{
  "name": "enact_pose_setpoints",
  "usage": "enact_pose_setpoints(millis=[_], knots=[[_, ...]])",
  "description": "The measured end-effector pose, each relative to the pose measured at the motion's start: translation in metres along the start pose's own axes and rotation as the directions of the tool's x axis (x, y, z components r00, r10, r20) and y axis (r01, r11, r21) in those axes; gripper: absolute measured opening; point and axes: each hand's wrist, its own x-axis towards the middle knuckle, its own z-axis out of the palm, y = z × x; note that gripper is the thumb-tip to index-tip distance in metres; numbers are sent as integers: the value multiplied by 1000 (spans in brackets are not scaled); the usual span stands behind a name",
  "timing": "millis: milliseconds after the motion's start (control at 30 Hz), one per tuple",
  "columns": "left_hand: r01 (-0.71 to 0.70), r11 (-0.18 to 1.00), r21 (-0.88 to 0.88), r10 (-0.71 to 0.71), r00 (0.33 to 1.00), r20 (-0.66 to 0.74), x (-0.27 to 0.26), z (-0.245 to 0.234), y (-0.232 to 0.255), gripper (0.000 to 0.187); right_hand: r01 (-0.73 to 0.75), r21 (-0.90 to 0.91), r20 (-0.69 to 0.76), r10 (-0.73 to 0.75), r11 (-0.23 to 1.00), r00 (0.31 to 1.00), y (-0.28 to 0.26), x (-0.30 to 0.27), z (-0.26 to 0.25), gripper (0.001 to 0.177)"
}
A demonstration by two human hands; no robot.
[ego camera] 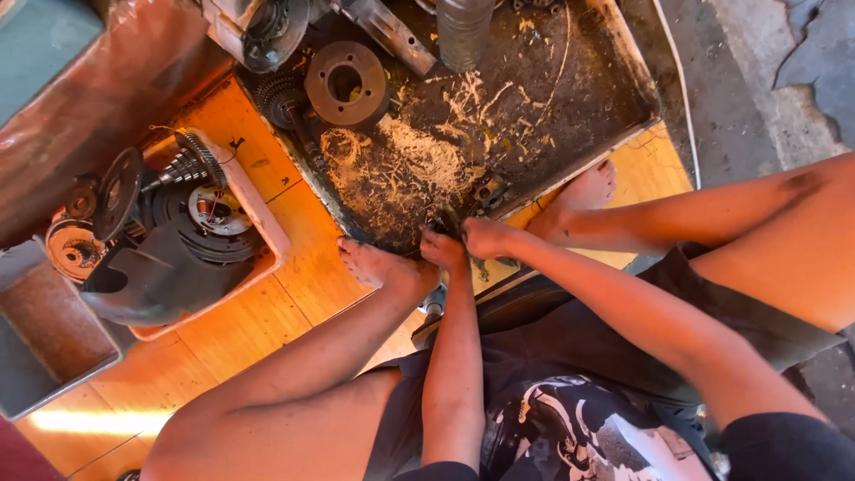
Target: The person sits on the floor and cleans various mechanical parts, including gears and a cylindrical component, using a brush and a liquid from a plastic bottle. They scrub the parts on a dirty surface and place them into a nearby container.
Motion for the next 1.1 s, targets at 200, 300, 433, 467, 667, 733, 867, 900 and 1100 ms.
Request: enact_pose_setpoints(millis=[200,300,433,467,667,733,867,900,1100], knots=[[94,977,193,-158,922,354,75,-36,-91,64,-59,0,-7,59,998,998,-85,-89,-47,53],[-363,725,586,-4,848,530,-13,-18,-44,67,-33,-51,-73,29,998,997,1,19,-15,48],[371,908,194,-418,809,413,-20,-47,154,90,-144,17,0,144,989,990,-45,-65,-21,60],[146,883,445,-295,912,286,-41,-76,267,75,-135,33,-9,135,990,991,-41,-62,-20,59],[393,903,173,-428,788,443,-22,-38,96,95,-74,57,-103,80,996,991,-43,-42,-8,51],[472,870,141,-485,769,417,-25,-41,89,97,-104,15,-100,105,994,989,-31,-48,6,50],[440,880,176,-472,773,424,-17,-39,85,98,-60,94,-142,73,994,987,-27,-15,6,44],[440,877,192,-477,761,440,-21,-43,94,98,-41,124,-175,62,991,983,-24,5,10,36],[413,895,166,-444,797,409,-7,-36,47,88,-15,135,-146,35,991,989,-70,-103,1,30]])
